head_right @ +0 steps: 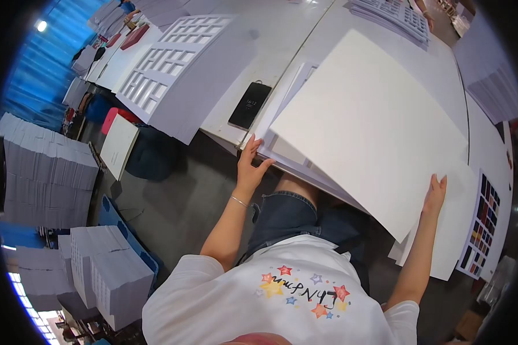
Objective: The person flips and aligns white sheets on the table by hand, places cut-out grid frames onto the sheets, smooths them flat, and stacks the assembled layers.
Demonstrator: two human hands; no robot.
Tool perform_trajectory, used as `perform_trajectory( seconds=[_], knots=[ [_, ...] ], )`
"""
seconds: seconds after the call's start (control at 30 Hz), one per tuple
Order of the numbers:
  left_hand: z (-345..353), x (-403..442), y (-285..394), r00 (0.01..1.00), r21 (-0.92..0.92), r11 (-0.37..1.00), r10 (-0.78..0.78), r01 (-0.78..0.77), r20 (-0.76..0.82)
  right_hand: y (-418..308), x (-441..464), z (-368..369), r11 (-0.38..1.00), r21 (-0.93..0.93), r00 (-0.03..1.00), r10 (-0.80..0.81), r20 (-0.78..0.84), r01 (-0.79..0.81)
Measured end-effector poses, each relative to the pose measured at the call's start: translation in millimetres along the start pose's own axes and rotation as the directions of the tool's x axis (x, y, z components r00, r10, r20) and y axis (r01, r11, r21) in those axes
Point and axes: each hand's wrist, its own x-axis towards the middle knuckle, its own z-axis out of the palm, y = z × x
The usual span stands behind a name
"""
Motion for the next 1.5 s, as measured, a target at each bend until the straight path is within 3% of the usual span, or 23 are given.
perform_trajectory(
  seconds=[0.03,0.17,0.3,0.57,0.8,0.9,0.97,1.07,1.3,1.33,1.5],
  knots=[
    [0.5,-0.1,-1.4,1.000,0.020,1.000,0.006,-0.005,-0.005,3.1,8.6,4.1,1.000,0.015,0.992,0.005,0.124,-0.007],
    [2.4,0.6,-3.8,1.000,-0.016,1.000,-0.001,0.001,-0.019,7.4,21.5,30.8,0.997,-0.083,0.984,0.027,0.176,-0.012],
    [3.5,0.5,0.4,0.999,-0.062,0.998,-0.028,0.026,-0.038,4.2,21.3,52.0,0.990,-0.142,0.985,0.041,0.167,-0.017],
    [6.2,-1.0,-0.9,0.997,0.062,0.998,-0.012,0.017,-0.074,1.4,25.1,64.0,0.970,-0.240,0.996,0.061,0.069,-0.043],
    [2.4,-0.9,2.5,0.999,0.067,0.998,-0.015,0.018,-0.049,4.0,35.3,61.0,0.973,-0.230,0.983,0.071,0.170,-0.031],
    [0.8,0.0,6.5,0.999,0.168,0.985,0.034,-0.027,-0.042,3.6,37.6,62.6,0.968,-0.252,0.984,0.066,0.168,-0.022],
    [-0.7,0.9,6.7,0.988,0.319,0.936,0.152,-0.148,0.013,5.3,41.3,61.7,0.966,-0.257,0.985,0.059,0.162,-0.016],
    [1.3,0.0,7.6,0.991,0.309,0.942,0.137,-0.130,0.001,9.6,47.8,58.8,0.961,-0.275,0.994,0.034,0.105,-0.003],
    [2.9,1.3,3.0,0.985,0.283,0.945,0.174,-0.163,-0.013,-2.1,35.9,75.1,0.955,-0.294,0.986,0.076,0.149,-0.029],
    [0.9,1.4,3.9,0.994,0.293,0.950,0.107,-0.104,0.005,-2.7,36.3,73.8,0.947,-0.320,0.986,0.082,0.148,-0.031],
    [1.4,0.1,-0.9,0.997,0.318,0.946,0.074,-0.067,-0.012,0.2,36.0,74.4,0.906,-0.415,0.991,-0.030,0.131,0.082]
  ],
)
